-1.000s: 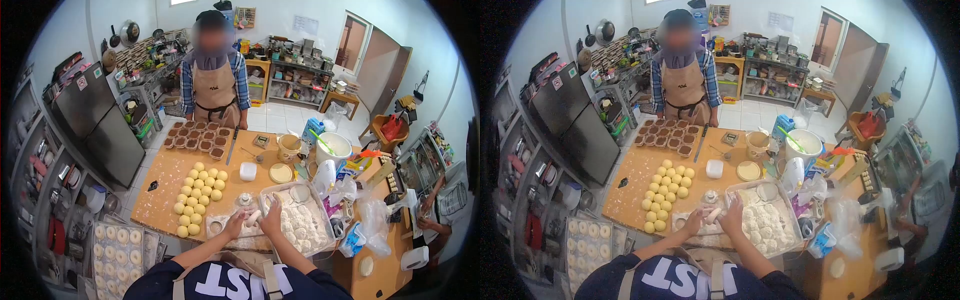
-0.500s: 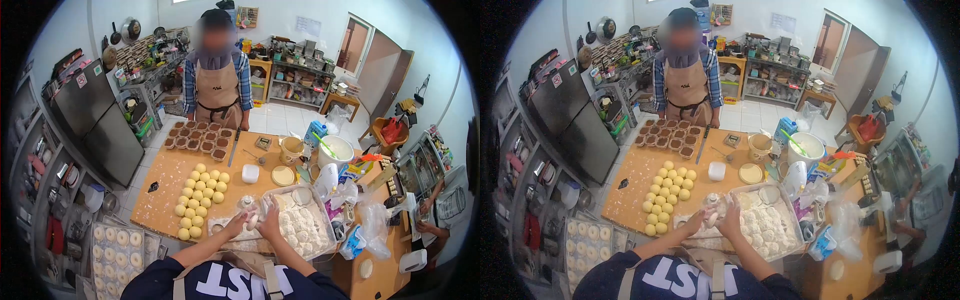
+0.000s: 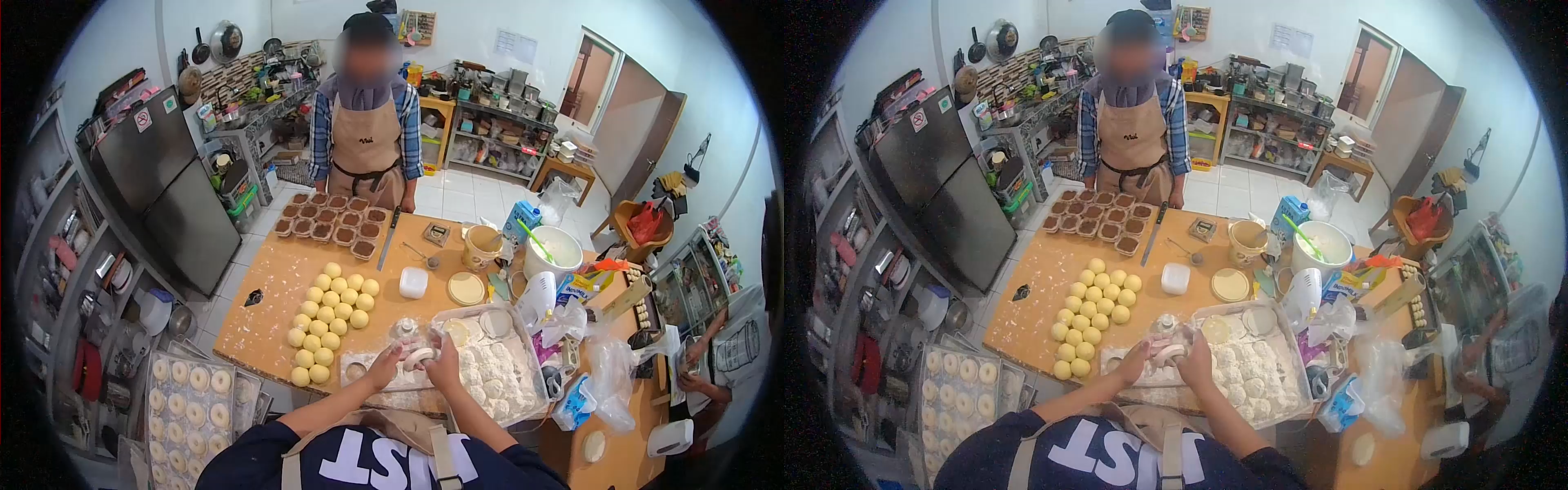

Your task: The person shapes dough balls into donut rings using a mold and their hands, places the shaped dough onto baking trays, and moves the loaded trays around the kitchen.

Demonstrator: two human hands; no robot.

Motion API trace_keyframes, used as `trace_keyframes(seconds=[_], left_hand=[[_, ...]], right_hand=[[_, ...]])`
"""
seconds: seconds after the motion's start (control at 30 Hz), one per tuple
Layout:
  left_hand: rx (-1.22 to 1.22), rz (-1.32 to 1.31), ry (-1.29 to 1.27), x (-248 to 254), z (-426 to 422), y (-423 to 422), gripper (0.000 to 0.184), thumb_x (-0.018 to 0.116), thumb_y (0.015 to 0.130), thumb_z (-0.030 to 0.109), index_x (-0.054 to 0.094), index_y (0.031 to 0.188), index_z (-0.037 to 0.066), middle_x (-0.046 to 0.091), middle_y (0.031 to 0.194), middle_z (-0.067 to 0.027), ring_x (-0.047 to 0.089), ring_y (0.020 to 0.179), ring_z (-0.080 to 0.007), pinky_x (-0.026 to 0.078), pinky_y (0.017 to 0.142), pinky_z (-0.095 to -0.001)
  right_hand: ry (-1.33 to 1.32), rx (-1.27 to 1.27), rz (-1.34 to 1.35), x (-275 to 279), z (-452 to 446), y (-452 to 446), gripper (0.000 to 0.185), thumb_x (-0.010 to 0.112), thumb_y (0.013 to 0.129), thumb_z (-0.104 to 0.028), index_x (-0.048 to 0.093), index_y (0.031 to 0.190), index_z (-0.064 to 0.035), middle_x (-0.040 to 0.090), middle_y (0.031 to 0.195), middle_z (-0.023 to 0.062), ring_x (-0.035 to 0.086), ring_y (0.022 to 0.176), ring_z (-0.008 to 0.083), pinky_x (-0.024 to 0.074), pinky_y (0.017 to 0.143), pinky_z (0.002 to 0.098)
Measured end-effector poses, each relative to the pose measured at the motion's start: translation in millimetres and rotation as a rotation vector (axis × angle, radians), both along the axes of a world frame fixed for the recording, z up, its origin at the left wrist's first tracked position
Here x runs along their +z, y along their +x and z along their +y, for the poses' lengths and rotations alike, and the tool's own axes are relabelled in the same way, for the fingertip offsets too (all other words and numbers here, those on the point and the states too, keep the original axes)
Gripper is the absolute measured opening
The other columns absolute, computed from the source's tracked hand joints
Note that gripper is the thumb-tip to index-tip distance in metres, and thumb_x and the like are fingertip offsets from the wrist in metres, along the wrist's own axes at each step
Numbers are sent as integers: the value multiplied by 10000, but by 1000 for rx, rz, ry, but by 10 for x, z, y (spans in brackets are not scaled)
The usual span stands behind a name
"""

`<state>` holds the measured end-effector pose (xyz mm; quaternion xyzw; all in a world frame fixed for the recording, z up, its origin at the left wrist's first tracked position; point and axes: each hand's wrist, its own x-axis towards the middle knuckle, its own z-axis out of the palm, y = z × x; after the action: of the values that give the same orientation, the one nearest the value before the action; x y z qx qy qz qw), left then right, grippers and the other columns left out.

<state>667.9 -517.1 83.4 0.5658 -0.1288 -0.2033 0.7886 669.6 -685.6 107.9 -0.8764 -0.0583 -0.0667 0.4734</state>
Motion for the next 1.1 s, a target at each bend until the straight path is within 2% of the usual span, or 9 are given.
trace_keyframes(seconds=[0.1, 0.3, 0.5, 0.67, 0.8, 0.9, 0.97, 1.07, 1.1], left_hand=[[65, 16, 2, -98, -47, 31, 591, 282, 961, 481, 418, 1287, 7, 537, 1201, -125, 508, 1112, -204, 344, 977, -310], [240, 256, -128, -87, -149, -26, 500, 313, 966, 446, 514, 1147, 25, 584, 1078, -94, 565, 966, -168, 429, 868, -299], [375, 458, -237, -67, -246, -73, 472, 343, 956, 456, 545, 1061, 43, 606, 980, -82, 580, 881, -149, 460, 787, -290], [500, 485, 73, 215, -297, -176, 478, 353, 953, 461, 567, 1003, 37, 609, 948, -89, 573, 862, -135, 452, 771, -288], [445, 148, 108, -197, -297, -141, 508, 334, 954, 471, 554, 1021, 17, 607, 926, -95, 575, 833, -144, 459, 754, -286], [490, 201, -76, -292, -290, -95, 534, 291, 961, 476, 516, 1084, 8, 602, 969, -114, 585, 859, -171, 472, 779, -308], [511, 279, -279, -226, -269, -83, 541, 279, 962, 481, 522, 1086, 13, 600, 984, -116, 583, 869, -170, 472, 782, -309], [434, 265, 151, -61, -195, -96, 538, 285, 963, 477, 559, 1049, 21, 612, 929, -96, 581, 823, -150, 461, 755, -277], [426, 302, 32, -71, -206, -84, 538, 281, 959, 488, 556, 1031, 32, 611, 923, -98, 585, 816, -155, 466, 750, -280]], right_hand=[[419, 39, 23, -161, 40, -3, 627, 604, 638, 48, 371, 1219, 10, 600, 935, 163, 607, 879, 246, 493, 775, 331], [668, 183, 363, 122, 81, -24, 588, 618, 656, 92, 373, 1187, 25, 596, 1009, 153, 607, 892, 205, 500, 756, 293], [1019, 309, 479, -74, 76, -22, 544, 695, 750, -61, 386, 1197, -24, 585, 1053, 141, 587, 950, 191, 489, 794, 286], [730, 326, 579, -193, 52, 72, 397, 620, 853, -235, 434, 1145, -42, 582, 988, 95, 590, 852, 162, 509, 698, 277], [596, 228, 608, 208, 162, -14, 366, 563, 893, -325, 471, 1111, -46, 564, 915, 60, 575, 786, 130, 508, 621, 274], [714, 6, 452, -4, 259, 26, 375, 548, 901, -337, 486, 1126, -44, 561, 905, 51, 570, 794, 118, 502, 637, 266], [650, 82, 441, -13, 276, 40, 373, 519, 917, -331, 492, 1135, -29, 573, 916, 66, 570, 812, 127, 491, 662, 271], [460, 268, 412, 44, 238, 2, 372, 516, 918, -307, 500, 1135, -6, 584, 993, 103, 568, 854, 172, 472, 731, 301], [514, 233, 406, -52, 233, 32, 364, 503, 924, -312, 509, 1129, -12, 585, 1001, 93, 568, 849, 158, 469, 736, 287]])
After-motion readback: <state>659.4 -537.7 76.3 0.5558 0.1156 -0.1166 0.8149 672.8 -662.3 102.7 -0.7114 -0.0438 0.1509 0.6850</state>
